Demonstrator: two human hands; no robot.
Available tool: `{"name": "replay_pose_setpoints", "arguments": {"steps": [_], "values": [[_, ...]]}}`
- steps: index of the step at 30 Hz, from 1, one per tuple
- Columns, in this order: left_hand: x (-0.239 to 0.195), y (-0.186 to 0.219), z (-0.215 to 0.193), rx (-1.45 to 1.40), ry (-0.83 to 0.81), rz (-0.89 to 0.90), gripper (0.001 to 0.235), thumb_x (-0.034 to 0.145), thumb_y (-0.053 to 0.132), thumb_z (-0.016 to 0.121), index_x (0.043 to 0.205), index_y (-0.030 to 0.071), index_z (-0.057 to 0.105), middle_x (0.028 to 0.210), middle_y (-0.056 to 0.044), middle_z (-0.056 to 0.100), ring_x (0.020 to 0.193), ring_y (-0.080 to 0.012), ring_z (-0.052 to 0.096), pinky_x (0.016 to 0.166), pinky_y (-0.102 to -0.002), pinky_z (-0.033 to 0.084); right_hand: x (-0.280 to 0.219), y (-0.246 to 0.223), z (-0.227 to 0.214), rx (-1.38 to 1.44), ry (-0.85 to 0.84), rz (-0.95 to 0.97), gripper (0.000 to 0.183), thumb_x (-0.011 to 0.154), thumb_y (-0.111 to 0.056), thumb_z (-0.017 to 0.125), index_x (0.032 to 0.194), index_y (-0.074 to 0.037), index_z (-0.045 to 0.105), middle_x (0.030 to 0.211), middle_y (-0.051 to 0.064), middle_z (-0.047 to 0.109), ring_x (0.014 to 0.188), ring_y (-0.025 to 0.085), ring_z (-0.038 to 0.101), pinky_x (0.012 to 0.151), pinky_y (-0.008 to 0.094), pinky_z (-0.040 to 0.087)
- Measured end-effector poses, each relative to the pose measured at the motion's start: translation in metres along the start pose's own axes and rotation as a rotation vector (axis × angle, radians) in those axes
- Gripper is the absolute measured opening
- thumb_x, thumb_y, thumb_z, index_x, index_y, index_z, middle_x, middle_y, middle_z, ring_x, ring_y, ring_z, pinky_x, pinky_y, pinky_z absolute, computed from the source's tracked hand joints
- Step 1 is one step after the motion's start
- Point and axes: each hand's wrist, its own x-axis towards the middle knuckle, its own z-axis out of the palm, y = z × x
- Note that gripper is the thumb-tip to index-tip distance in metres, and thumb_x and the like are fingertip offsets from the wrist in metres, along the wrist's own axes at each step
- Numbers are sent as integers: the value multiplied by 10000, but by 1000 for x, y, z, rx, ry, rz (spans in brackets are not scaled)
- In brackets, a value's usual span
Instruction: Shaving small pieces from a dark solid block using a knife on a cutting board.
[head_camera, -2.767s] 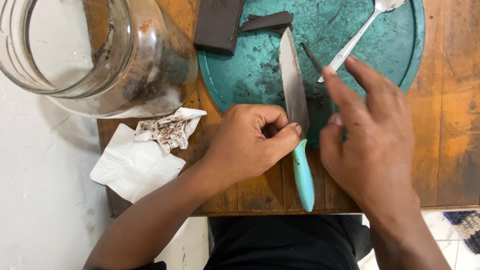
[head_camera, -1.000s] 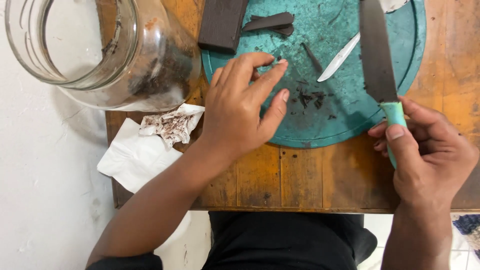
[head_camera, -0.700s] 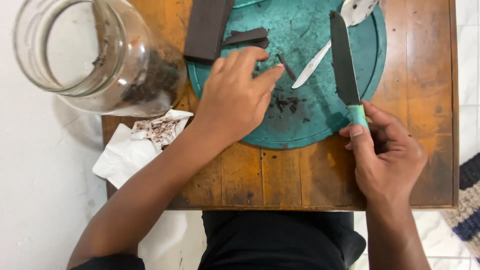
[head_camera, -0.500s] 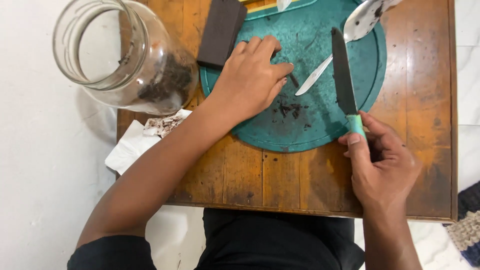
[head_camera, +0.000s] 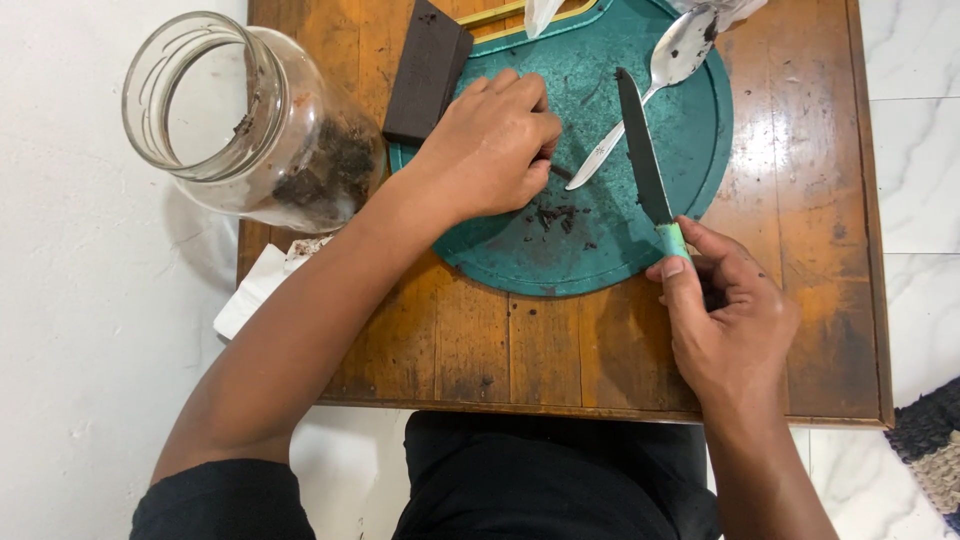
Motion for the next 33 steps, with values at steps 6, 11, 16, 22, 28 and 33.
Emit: {"name": "replay_pose_setpoints", "arguments": {"steps": [6, 11, 16, 22, 28, 33], "values": [[3, -8, 1, -27, -31, 65, 64, 983, 207, 656, 921, 206, 640, 1021, -59, 528, 912, -331, 484, 870, -562, 464, 1, -4, -1, 16, -10, -43, 324, 1053, -104, 629, 1348, 15, 694, 929, 76, 763, 819, 103, 670, 714, 251, 534], [5, -16, 9, -76, -43, 74, 161, 1005, 290, 700, 1140, 205, 683, 1170, -81, 562, 1076, -379, 524, 969, -647, 477, 1, -1, 1, 58, -12, -28, 316, 1060, -99, 620, 1345, 19, 688, 912, 80, 756, 739, 102, 634, 702, 244, 534], [9, -9, 3, -85, -37, 107, 144, 992, 259, 726, 1118, 191, 731, 1149, -82, 578, 1083, -382, 556, 972, -637, 500, 2, -6, -1, 32, -8, -23, 320, 1050, -119, 625, 1333, 9, 700, 904, 76, 762, 787, 102, 648, 700, 260, 530], [14, 1, -17, -68, -90, 111, 81, 899, 204, 734, 974, 176, 720, 988, -74, 589, 904, -344, 562, 761, -544, 486, 2, -4, 0, 23, -2, -15, 317, 1045, -158, 630, 1317, -19, 713, 891, 52, 766, 742, 89, 637, 693, 250, 530], [8, 8, -16, 54, 47, 150, 29, 767, 191, 790, 777, 167, 801, 811, -26, 660, 830, -245, 643, 813, -421, 511, 2, -1, 0, 162, 30, -50, 290, 1039, -94, 621, 1297, -3, 719, 831, 170, 738, 683, 199, 655, 627, 351, 546], [5, 10, -11, 78, 66, 170, 32, 804, 161, 772, 813, 133, 784, 818, -57, 662, 822, -260, 660, 804, -418, 522, 1, -4, -1, 144, 12, -12, 297, 1024, -128, 633, 1288, -32, 728, 836, 190, 744, 695, 235, 679, 645, 379, 558]]}}
